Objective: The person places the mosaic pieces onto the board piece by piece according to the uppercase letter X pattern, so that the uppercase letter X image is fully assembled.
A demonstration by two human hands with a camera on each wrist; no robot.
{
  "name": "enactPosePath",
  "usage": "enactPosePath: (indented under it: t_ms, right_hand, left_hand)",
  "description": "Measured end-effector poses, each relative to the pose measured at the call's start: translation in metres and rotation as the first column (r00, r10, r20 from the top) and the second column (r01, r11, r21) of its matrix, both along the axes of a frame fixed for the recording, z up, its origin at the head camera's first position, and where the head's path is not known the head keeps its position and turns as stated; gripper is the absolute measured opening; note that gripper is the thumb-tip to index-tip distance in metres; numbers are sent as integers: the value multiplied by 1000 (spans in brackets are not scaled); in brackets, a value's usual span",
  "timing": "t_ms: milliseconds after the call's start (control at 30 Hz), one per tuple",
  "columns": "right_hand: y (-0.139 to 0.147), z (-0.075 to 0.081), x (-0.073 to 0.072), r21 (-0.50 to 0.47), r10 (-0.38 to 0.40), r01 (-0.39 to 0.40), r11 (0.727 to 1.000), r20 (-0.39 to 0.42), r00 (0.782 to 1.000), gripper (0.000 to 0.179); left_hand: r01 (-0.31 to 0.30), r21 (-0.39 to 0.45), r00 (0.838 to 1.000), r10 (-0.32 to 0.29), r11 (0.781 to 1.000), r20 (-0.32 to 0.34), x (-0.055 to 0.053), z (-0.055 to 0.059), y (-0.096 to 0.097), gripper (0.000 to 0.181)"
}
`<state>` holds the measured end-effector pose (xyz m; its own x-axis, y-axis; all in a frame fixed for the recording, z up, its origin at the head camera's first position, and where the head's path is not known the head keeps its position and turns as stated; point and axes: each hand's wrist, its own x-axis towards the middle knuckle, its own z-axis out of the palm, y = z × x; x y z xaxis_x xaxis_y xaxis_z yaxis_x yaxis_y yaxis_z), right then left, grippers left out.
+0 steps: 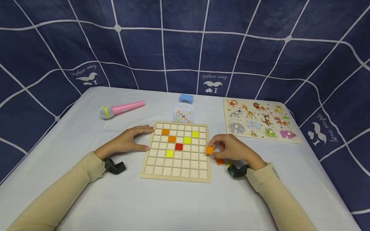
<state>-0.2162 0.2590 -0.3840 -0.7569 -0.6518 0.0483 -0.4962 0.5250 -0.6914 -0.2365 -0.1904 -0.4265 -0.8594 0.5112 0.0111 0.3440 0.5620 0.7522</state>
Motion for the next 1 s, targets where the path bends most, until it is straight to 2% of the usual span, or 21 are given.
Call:
enactPosePath:
  t_ms: [267,500,667,1000]
  right_hand:
    - [-18,5,4,23,24,-24,999,-8,1000,22]
    - [-36,6,3,21,77,-78,997,38,996,21]
    - [-46,5,1,23,87,-88,996,46,995,18]
    - [-66,6,-2,68,130,-130,989,16,991,16]
  left_hand:
    - [4,7,1000,-4,1000,-2,0,0,-1,82]
    - [2,7,1000,-2,1000,-2,1,0,-1,81]
    - [4,9,1000,-4,1000,-4,0,0,-1,81]
    - [13,13,1000,-13,1000,-18,0,0,-2,81]
